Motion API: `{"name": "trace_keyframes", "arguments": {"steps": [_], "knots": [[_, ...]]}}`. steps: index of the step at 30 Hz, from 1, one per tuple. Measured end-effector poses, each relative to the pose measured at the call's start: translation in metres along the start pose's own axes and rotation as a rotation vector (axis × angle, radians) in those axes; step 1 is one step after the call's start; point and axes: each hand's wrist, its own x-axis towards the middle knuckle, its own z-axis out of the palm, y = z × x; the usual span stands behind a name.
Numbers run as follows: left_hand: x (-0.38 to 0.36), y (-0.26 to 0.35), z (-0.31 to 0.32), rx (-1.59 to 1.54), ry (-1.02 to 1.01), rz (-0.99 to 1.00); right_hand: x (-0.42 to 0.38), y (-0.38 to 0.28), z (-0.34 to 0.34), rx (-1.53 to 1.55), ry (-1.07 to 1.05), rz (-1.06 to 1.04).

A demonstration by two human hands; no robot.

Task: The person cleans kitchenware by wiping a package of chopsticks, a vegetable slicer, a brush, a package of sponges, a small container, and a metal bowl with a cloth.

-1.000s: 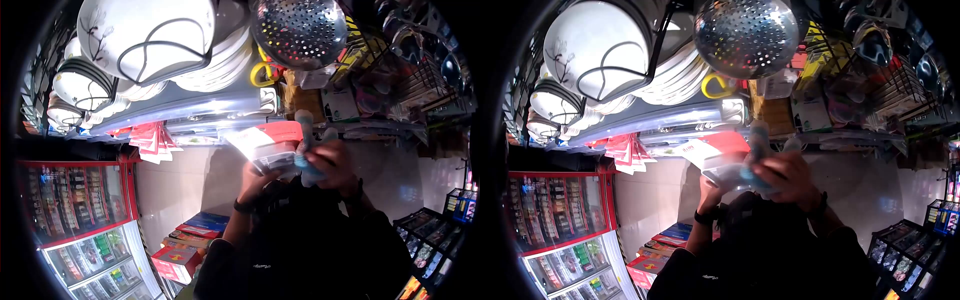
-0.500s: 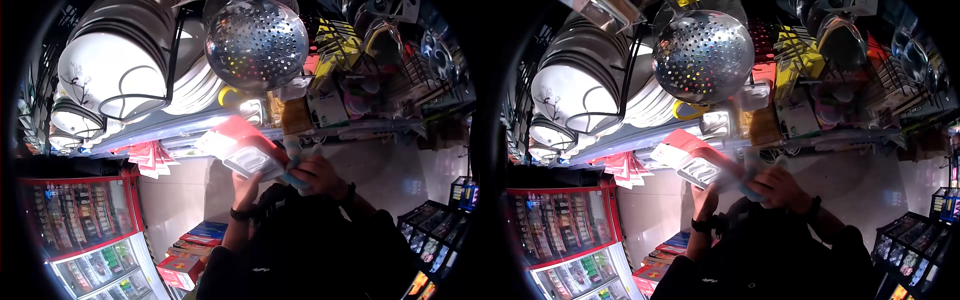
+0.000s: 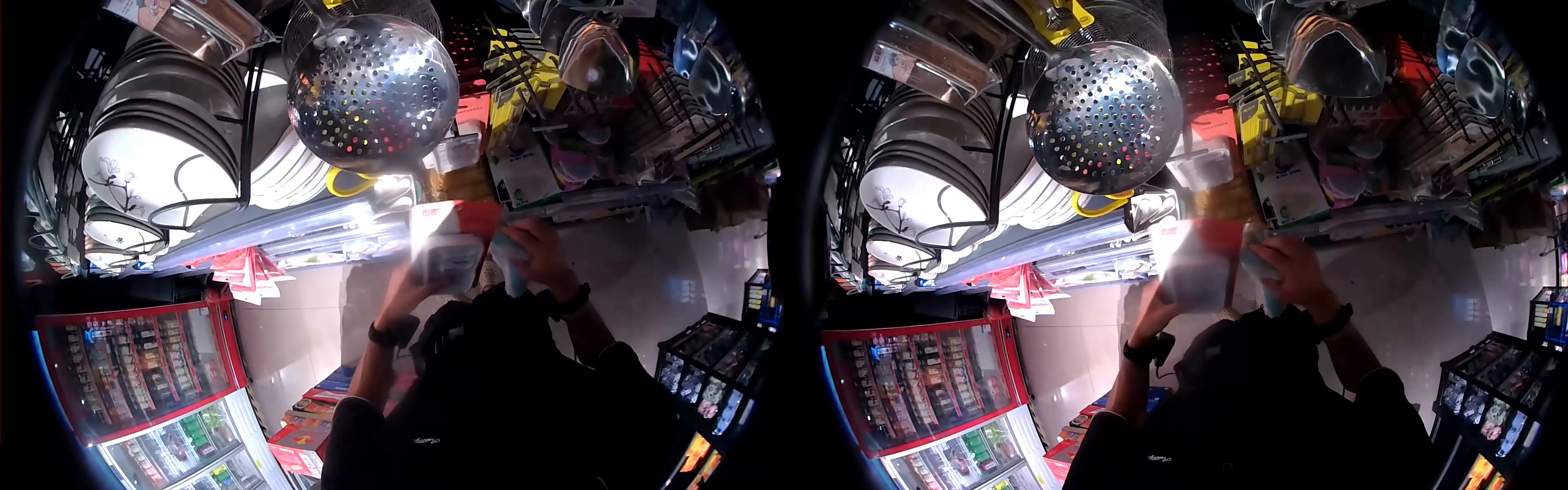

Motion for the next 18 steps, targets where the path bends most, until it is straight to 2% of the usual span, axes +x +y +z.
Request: {"name": "trace_keyframes", "arguments": {"steps": [2, 6, 10, 14, 18], "knots": [[0.015, 0.009, 0.019, -0.19, -0.021, 0.161, -0.001, 0.005, -0.005, -0.008, 0.016, 0.047], [0.046, 0.012, 0.021, -0.086, 0.011, 0.098, -0.004, 0.007, -0.014, -0.042, 0.041, 0.034], [0.065, 0.021, 0.029, -0.142, 0.116, 0.158, -0.01, 0.008, -0.019, -0.025, 0.033, 0.043], [0.071, 0.027, 0.029, -0.244, 0.077, 0.127, -0.015, 0.011, -0.015, 0.011, 0.07, 0.059], [0.08, 0.02, 0.022, -0.195, 0.004, 0.119, -0.018, 0.017, -0.017, 0.049, 0.037, 0.085]]}}
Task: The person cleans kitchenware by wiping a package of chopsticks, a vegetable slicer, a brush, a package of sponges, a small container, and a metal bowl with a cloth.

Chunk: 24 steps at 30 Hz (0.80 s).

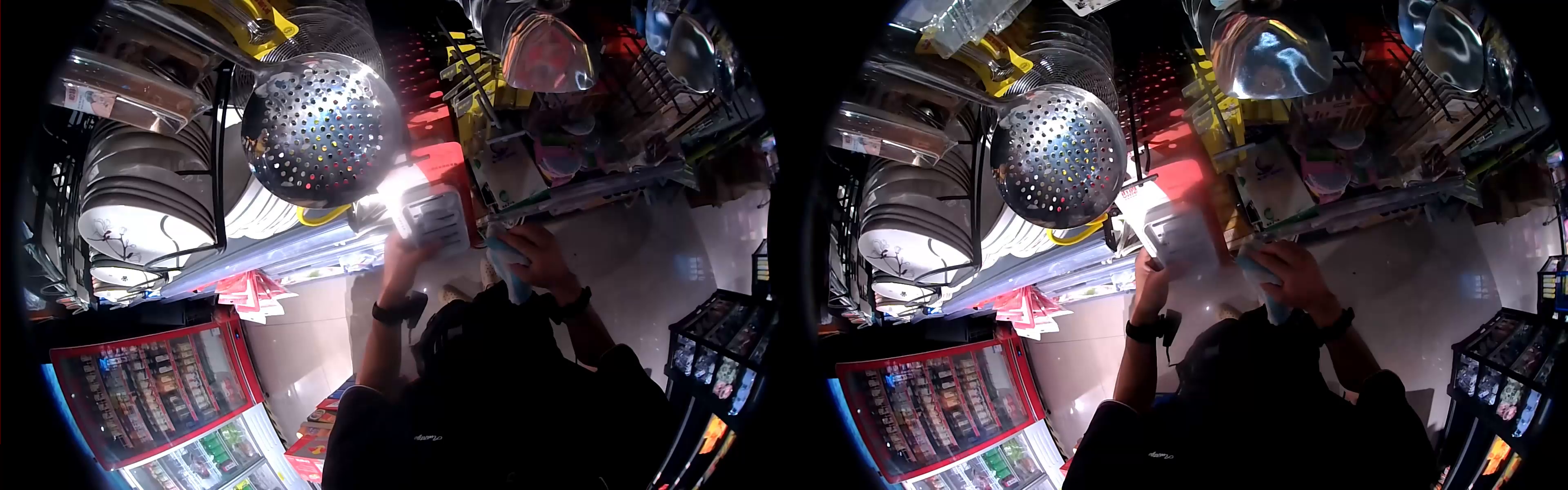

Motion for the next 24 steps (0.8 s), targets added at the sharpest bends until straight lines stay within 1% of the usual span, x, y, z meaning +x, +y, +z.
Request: {"name": "trace_keyframes", "arguments": {"steps": [3, 6, 9, 12, 15, 21, 24], "knots": [[-0.002, 0.0, 0.009, -0.065, 0.058, -0.016, -0.001, 0.007, -0.003, 0.002, -0.005, -0.003], [-0.001, -0.001, 0.013, -0.086, 0.06, 0.02, 0.001, 0.011, -0.008, -0.005, -0.019, -0.017], [0.001, -0.006, 0.013, -0.03, 0.1, 0.024, 0.004, 0.016, -0.008, -0.003, -0.027, -0.024], [0.01, -0.013, 0.008, -0.026, 0.079, 0.056, 0.007, 0.021, -0.009, -0.01, -0.037, -0.037], [0.014, -0.007, 0.018, -0.065, 0.141, 0.098, 0.012, 0.024, -0.011, -0.001, -0.044, -0.052], [0.027, -0.01, 0.025, -0.04, 0.247, 0.102, 0.024, 0.03, -0.017, 0.039, -0.08, -0.075], [0.031, -0.015, 0.027, -0.08, 0.232, 0.16, 0.026, 0.036, -0.017, 0.039, -0.083, -0.096]]}}
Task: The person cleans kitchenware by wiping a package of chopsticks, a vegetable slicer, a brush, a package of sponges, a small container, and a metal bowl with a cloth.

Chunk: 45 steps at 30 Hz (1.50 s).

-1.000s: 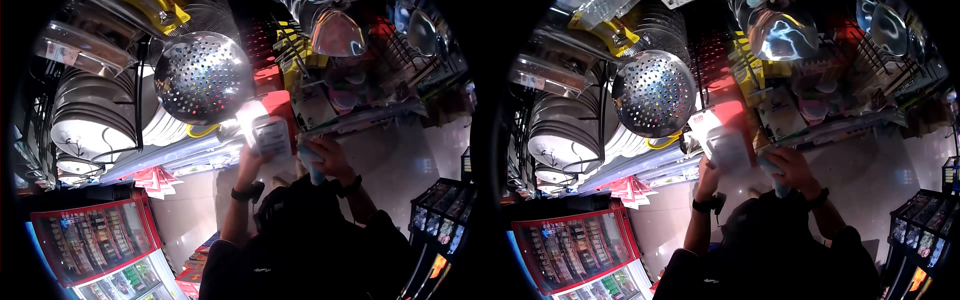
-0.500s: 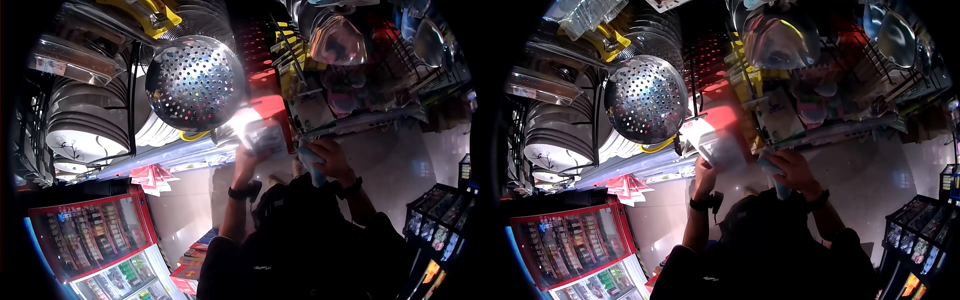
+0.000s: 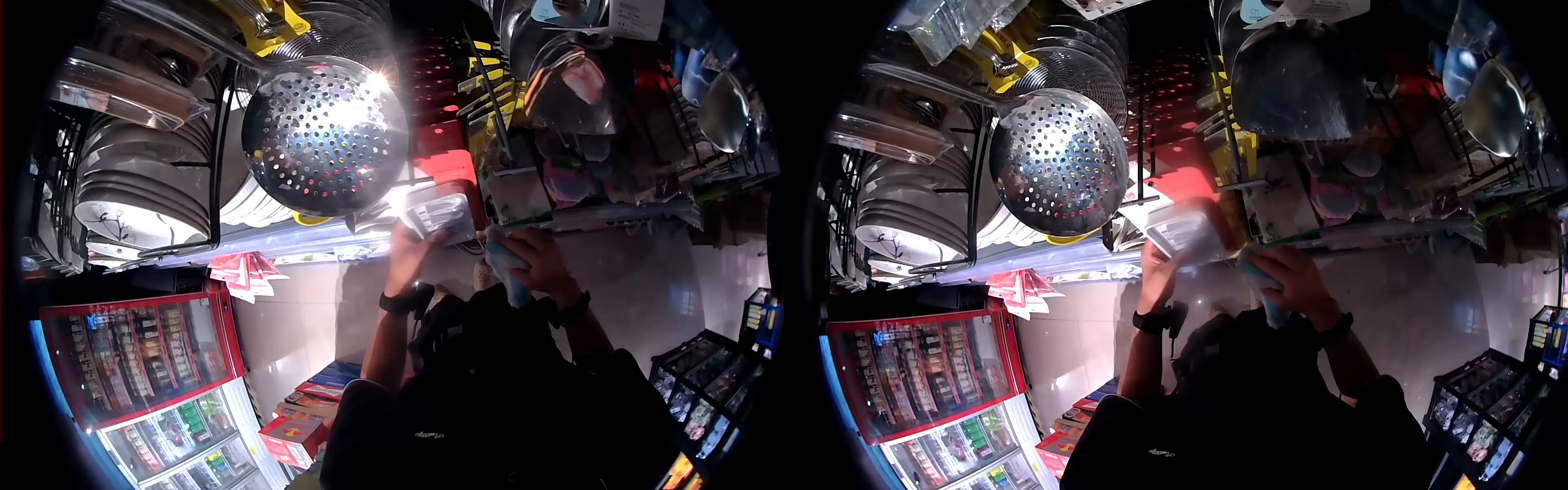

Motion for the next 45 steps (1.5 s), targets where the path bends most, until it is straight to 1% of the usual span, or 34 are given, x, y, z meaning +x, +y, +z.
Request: {"name": "trace_keyframes", "arguments": {"steps": [2, 5, 8, 11, 14, 17, 20, 23, 24, 27, 32, 35, 36, 39, 45], "knots": [[0.0, -0.005, 0.001, 0.015, 0.003, 0.052, 0.0, 0.005, -0.001, 0.002, -0.019, -0.002], [-0.008, -0.002, 0.006, -0.053, 0.039, -0.041, -0.001, 0.013, -0.001, 0.037, -0.035, 0.0], [-0.007, -0.005, 0.006, -0.113, 0.0, 0.011, -0.001, 0.017, -0.002, 0.05, -0.042, -0.005], [-0.008, 0.002, 0.012, -0.171, 0.04, 0.041, 0.001, 0.02, -0.005, 0.073, -0.074, -0.003], [-0.006, 0.0, 0.015, -0.135, 0.1, 0.041, 0.001, 0.021, -0.009, 0.058, -0.102, 0.002], [0.003, -0.008, 0.011, -0.081, 0.124, 0.001, -0.001, 0.024, -0.012, 0.068, -0.135, 0.01], [0.016, 0.006, 0.013, -0.005, 0.074, 0.015, -0.005, 0.023, -0.014, 0.052, -0.128, 0.031], [0.026, 0.011, 0.021, -0.131, 0.049, 0.074, -0.011, 0.032, -0.008, 0.067, -0.147, 0.052], [0.029, 0.008, 0.018, -0.106, 0.016, 0.03, -0.011, 0.032, -0.008, 0.064, -0.142, 0.042], [0.036, 0.0, 0.022, -0.182, -0.027, 0.084, -0.008, 0.027, -0.01, 0.062, -0.133, 0.019], [0.039, -0.011, 0.02, -0.164, 0.016, 0.058, -0.002, 0.02, -0.009, 0.059, -0.157, -0.007], [0.035, -0.006, 0.022, -0.211, 0.032, 0.112, 0.002, 0.016, -0.006, 0.086, -0.139, -0.014], [0.034, -0.008, 0.02, -0.197, 0.039, 0.097, 0.003, 0.015, -0.004, 0.084, -0.136, -0.023], [0.033, -0.023, 0.014, -0.235, 0.044, 0.155, 0.007, 0.013, 0.004, 0.086, -0.136, -0.055], [0.006, -0.041, -0.012, -0.241, 0.087, 0.087, 0.023, -0.001, 0.02, 0.112, -0.188, -0.13]]}}
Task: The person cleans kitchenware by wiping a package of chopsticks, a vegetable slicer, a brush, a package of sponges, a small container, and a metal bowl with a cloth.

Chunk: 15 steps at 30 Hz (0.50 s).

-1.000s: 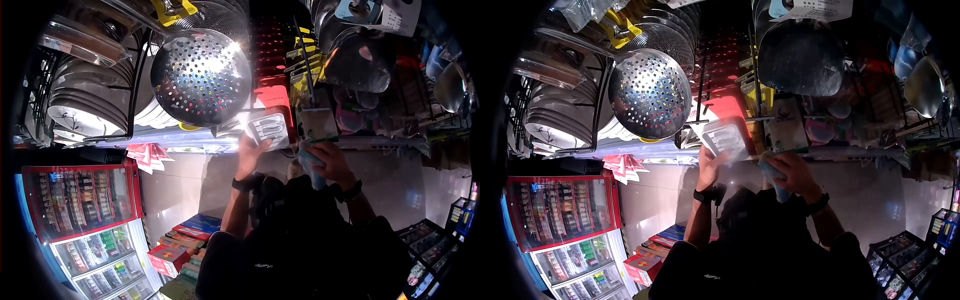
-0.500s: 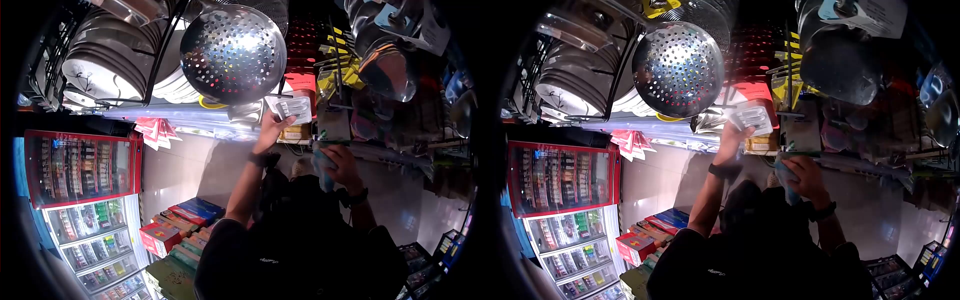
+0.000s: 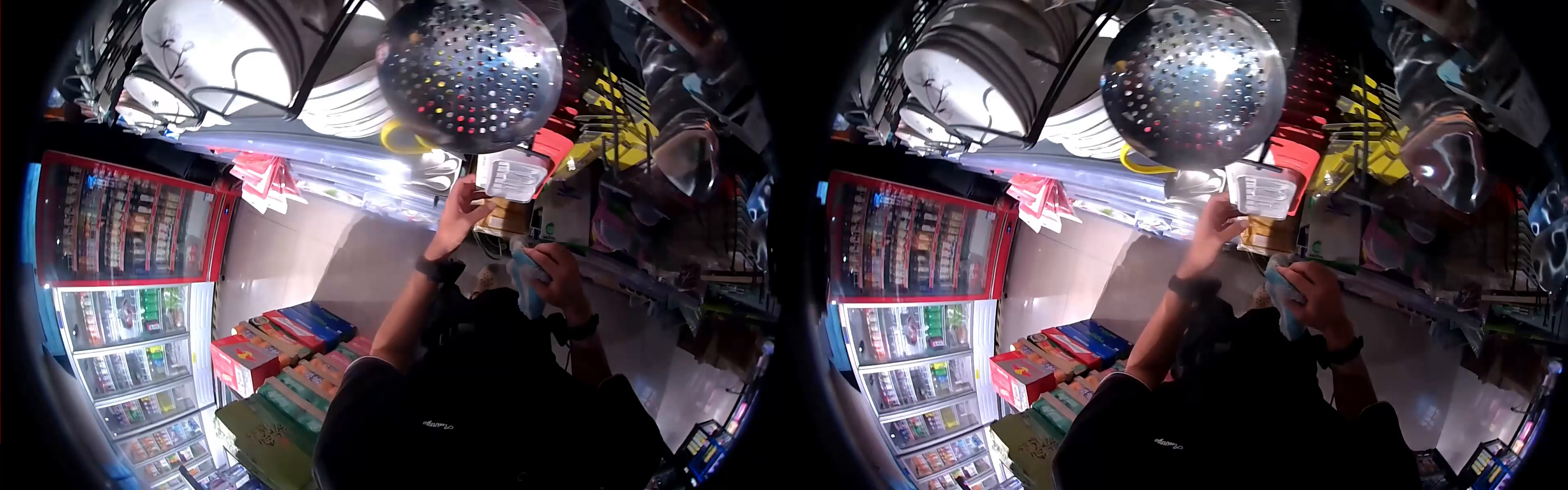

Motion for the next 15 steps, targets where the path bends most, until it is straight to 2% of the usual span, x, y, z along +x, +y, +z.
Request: {"name": "trace_keyframes", "arguments": {"steps": [4, 8, 9, 15], "knots": [[-0.022, 0.003, -0.032, -0.056, 0.047, -0.057, 0.018, -0.004, 0.018, 0.009, -0.027, -0.059], [-0.044, -0.003, -0.084, 0.016, 0.034, -0.172, 0.041, -0.016, 0.041, 0.073, -0.063, -0.089], [-0.051, -0.002, -0.093, 0.028, 0.062, -0.14, 0.046, -0.02, 0.046, 0.049, -0.08, -0.097], [-0.071, 0.009, -0.169, 0.122, 0.15, -0.256, 0.082, -0.048, 0.092, 0.043, -0.127, -0.124]]}}
